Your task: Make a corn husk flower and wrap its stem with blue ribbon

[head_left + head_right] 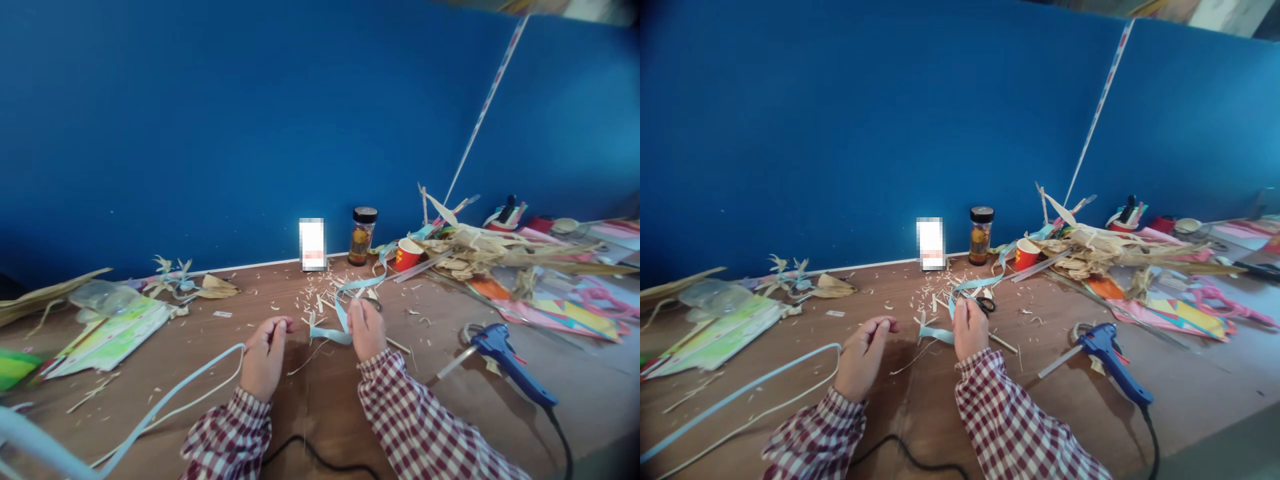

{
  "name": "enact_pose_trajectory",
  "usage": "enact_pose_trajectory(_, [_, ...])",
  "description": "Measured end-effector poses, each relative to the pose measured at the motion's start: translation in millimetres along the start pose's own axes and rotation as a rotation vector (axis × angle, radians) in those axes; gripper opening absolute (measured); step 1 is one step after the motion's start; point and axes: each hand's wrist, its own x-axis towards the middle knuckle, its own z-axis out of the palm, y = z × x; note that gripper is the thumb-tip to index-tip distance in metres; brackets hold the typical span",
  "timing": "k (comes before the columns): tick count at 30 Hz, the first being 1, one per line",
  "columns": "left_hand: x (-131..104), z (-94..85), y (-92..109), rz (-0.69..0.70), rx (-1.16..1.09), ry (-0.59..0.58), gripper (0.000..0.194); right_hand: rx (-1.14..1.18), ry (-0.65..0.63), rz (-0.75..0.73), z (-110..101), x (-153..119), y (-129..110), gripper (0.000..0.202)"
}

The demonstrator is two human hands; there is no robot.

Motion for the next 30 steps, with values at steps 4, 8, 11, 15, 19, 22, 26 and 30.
enact_pose_trajectory(4, [-2, 2.4, -10, -0.037, -0.020, -0.081, 0.025, -0.037, -0.009, 0.002, -4, 5, 3, 0.019])
enact_pose_trajectory(8, [-6, 5.5, -13, -0.082, -0.063, -0.118, 0.034, -0.124, 0.030, -0.166, -9, 7, 1, 0.021])
enact_pose_trajectory(11, [-7, 4.3, -13, -0.112, -0.030, -0.101, 0.036, -0.198, 0.063, -0.197, -11, 6, -3, 0.025])
enact_pose_trajectory(15, [-3, 0.8, -14, -0.012, 0.012, -0.088, 0.033, -0.284, -0.125, -0.415, -9, -3, -12, 0.019])
enact_pose_trajectory(19, [-1, -0.3, -11, -0.040, 0.137, -0.234, 0.032, -0.475, -0.614, -0.572, -7, -15, -17, 0.017])
enact_pose_trajectory(22, [-6, 2.1, -4, -0.018, 0.383, -0.284, 0.031, -0.722, -0.750, -0.540, -7, -20, -17, 0.017])
enact_pose_trajectory(26, [-15, 8.6, 3, 0.001, 0.575, -0.377, 0.033, -0.917, -0.783, -0.479, -6, -20, -14, 0.014])
enact_pose_trajectory(30, [-18, 12.4, 1, -0.034, 0.622, -0.410, 0.026, -0.962, -0.793, -0.502, -7, -19, -13, 0.013])
